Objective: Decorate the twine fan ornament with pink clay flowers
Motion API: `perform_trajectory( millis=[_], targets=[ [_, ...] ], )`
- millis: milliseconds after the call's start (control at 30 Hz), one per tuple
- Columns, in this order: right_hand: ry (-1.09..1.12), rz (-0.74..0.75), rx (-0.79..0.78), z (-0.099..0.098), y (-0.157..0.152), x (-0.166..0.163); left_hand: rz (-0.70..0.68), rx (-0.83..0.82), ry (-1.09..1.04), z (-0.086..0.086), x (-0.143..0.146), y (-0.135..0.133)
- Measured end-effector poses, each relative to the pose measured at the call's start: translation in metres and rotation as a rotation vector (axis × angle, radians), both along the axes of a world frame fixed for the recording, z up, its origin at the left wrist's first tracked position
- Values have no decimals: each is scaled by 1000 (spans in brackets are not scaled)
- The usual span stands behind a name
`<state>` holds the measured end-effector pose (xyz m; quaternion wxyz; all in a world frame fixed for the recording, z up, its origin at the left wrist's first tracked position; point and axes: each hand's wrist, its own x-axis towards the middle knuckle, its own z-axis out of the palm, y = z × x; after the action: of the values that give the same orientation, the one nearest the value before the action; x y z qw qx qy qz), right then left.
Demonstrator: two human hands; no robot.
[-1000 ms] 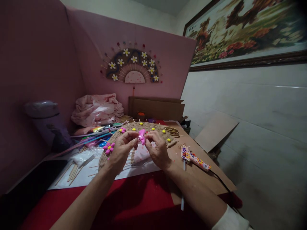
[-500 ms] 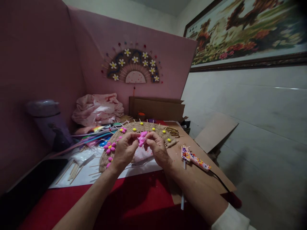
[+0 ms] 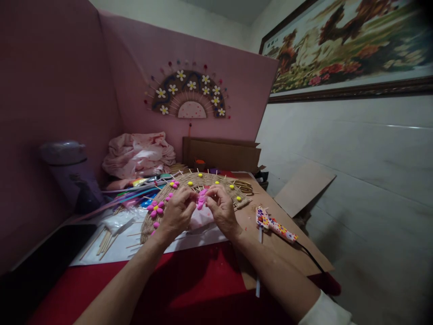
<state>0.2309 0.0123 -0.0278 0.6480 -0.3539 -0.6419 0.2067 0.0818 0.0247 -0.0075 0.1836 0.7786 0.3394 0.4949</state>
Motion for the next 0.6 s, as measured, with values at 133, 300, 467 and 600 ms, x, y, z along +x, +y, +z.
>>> perform_trajectory(
  millis=[133,300,467,600],
  targets=[
    [68,38,9,-1,1,-1,-49,-59,-25,-4,3,1],
    [188,121,-45,-2,2,-3,-25,-91,-111,-9,6,4],
    [215,154,-67,1,-1,-5,18,-153,-181,-9,6,4],
    [256,204,-143,1,-1,-4,-142,-470,-355,-2,5,0]
  ],
)
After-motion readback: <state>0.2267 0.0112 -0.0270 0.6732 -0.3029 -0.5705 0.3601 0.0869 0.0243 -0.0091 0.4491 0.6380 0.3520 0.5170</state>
